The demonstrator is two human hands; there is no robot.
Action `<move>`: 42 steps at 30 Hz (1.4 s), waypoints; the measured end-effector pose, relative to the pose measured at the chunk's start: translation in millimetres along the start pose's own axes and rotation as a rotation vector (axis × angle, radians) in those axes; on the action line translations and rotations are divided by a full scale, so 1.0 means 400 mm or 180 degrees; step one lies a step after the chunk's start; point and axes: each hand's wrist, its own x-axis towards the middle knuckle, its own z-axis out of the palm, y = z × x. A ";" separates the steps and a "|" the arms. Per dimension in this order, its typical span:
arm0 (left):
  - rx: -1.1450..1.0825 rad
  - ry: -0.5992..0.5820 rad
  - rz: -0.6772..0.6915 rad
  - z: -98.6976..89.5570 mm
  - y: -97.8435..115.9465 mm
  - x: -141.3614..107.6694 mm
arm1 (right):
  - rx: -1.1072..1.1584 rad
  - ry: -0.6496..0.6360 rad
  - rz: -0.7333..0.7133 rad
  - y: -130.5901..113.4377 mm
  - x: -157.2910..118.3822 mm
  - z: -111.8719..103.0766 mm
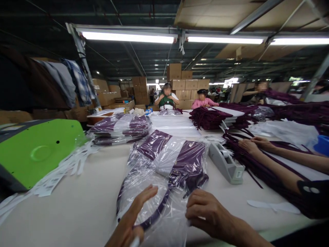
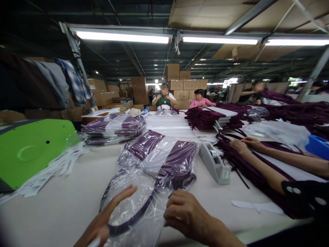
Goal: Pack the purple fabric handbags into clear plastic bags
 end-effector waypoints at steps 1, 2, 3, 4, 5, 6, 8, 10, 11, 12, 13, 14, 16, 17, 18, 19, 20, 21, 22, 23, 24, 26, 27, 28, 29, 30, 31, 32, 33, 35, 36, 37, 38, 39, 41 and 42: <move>0.0196 -0.0183 0.0210 -0.002 0.003 0.047 | 0.0102 0.0032 0.0007 -0.004 0.006 -0.003; 0.0370 -0.0393 0.0358 0.000 0.007 0.094 | 0.0184 0.0054 0.0021 -0.009 0.011 -0.005; 0.0500 -0.0557 0.0469 0.007 0.011 0.139 | 0.0240 0.0061 0.0041 -0.014 0.017 -0.007; 0.0567 -0.0702 0.0537 0.016 0.014 0.179 | 0.0274 0.0051 0.0053 -0.018 0.022 -0.009; 0.0591 -0.0843 0.0547 0.027 0.015 0.214 | 0.0292 0.0043 0.0047 -0.022 0.027 -0.010; 0.0585 -0.1016 0.0515 0.038 0.011 0.241 | 0.0296 0.0053 0.0031 -0.024 0.031 -0.010; 0.0446 -0.1515 0.0247 0.053 -0.010 0.269 | 0.0274 0.0137 0.0019 -0.022 0.041 -0.007; 0.0140 -0.1962 -0.0203 0.052 -0.043 0.260 | 0.0236 0.0306 0.0043 -0.011 0.053 0.001; 0.0004 -0.2025 -0.0410 0.042 -0.062 0.243 | 0.0222 0.0391 0.0081 -0.003 0.062 0.006; -0.0066 -0.1948 -0.0543 0.027 -0.079 0.219 | 0.0215 0.0471 0.0129 0.008 0.074 0.012; -0.0066 -0.1727 -0.0607 0.006 -0.095 0.192 | 0.0218 0.0540 0.0190 0.020 0.089 0.020; -0.0008 -0.1414 -0.0614 -0.019 -0.111 0.164 | 0.0225 0.0622 0.0268 0.034 0.107 0.028; 0.0092 -0.0831 -0.0663 -0.076 -0.141 0.109 | 0.0264 0.0842 0.0487 0.067 0.152 0.047; 0.0064 -0.0657 -0.0742 -0.105 -0.158 0.087 | 0.0287 0.0950 0.0621 0.087 0.178 0.057; 0.0002 -0.0597 -0.0844 -0.132 -0.177 0.068 | 0.0300 0.1030 0.0761 0.108 0.204 0.069; -0.0036 -0.0590 -0.0923 -0.156 -0.198 0.052 | 0.0290 0.1061 0.0911 0.131 0.229 0.081; -0.0004 -0.0627 -0.0961 -0.176 -0.219 0.041 | 0.0249 0.1030 0.1064 0.155 0.251 0.095; 0.0101 -0.0657 -0.0968 -0.192 -0.239 0.033 | 0.0175 0.0940 0.1216 0.179 0.271 0.109; 0.0271 -0.0679 -0.0964 -0.202 -0.255 0.028 | 0.0075 0.0817 0.1360 0.202 0.286 0.124; 0.0488 -0.0688 -0.0983 -0.208 -0.266 0.028 | -0.0036 0.0688 0.1491 0.222 0.297 0.139; 0.0710 -0.0681 -0.1030 -0.210 -0.271 0.032 | -0.0140 0.0574 0.1605 0.239 0.303 0.152; 0.1059 -0.0680 -0.1173 -0.203 -0.263 0.056 | -0.0270 0.0437 0.1760 0.260 0.307 0.173; 0.1189 -0.0638 -0.1214 -0.197 -0.251 0.077 | -0.0291 0.0420 0.1816 0.265 0.306 0.180; 0.1295 -0.0552 -0.1208 -0.190 -0.236 0.105 | -0.0288 0.0416 0.1856 0.267 0.304 0.184; 0.1351 -0.0431 -0.1154 -0.182 -0.221 0.139 | -0.0271 0.0422 0.1886 0.268 0.302 0.186; 0.1338 -0.0307 -0.1061 -0.174 -0.208 0.178 | -0.0244 0.0425 0.1908 0.267 0.301 0.186; 0.1249 -0.0206 -0.0959 -0.166 -0.198 0.220 | -0.0217 0.0424 0.1924 0.265 0.300 0.185; 0.1081 -0.0153 -0.0880 -0.158 -0.191 0.265 | -0.0195 0.0416 0.1937 0.264 0.299 0.183; 0.0824 -0.0166 -0.0851 -0.149 -0.189 0.310 | -0.0171 0.0405 0.1952 0.263 0.298 0.180; 0.0215 -0.0324 -0.0922 -0.133 -0.195 0.391 | -0.0134 0.0389 0.2008 0.261 0.294 0.175; -0.0044 -0.0406 -0.0996 -0.124 -0.201 0.425 | -0.0127 0.0382 0.2037 0.259 0.290 0.172; -0.0236 -0.0482 -0.1058 -0.116 -0.208 0.453 | -0.0122 0.0379 0.2064 0.258 0.285 0.169; -0.0340 -0.0563 -0.1089 -0.109 -0.214 0.474 | -0.0112 0.0377 0.2093 0.256 0.280 0.166; -0.0357 -0.0643 -0.1088 -0.101 -0.220 0.491 | -0.0096 0.0372 0.2128 0.254 0.275 0.164; -0.0259 -0.0771 -0.1046 -0.089 -0.229 0.510 | -0.0030 0.0343 0.2221 0.249 0.265 0.158; -0.0199 -0.0809 -0.1016 -0.083 -0.233 0.515 | 0.0017 0.0324 0.2274 0.247 0.259 0.154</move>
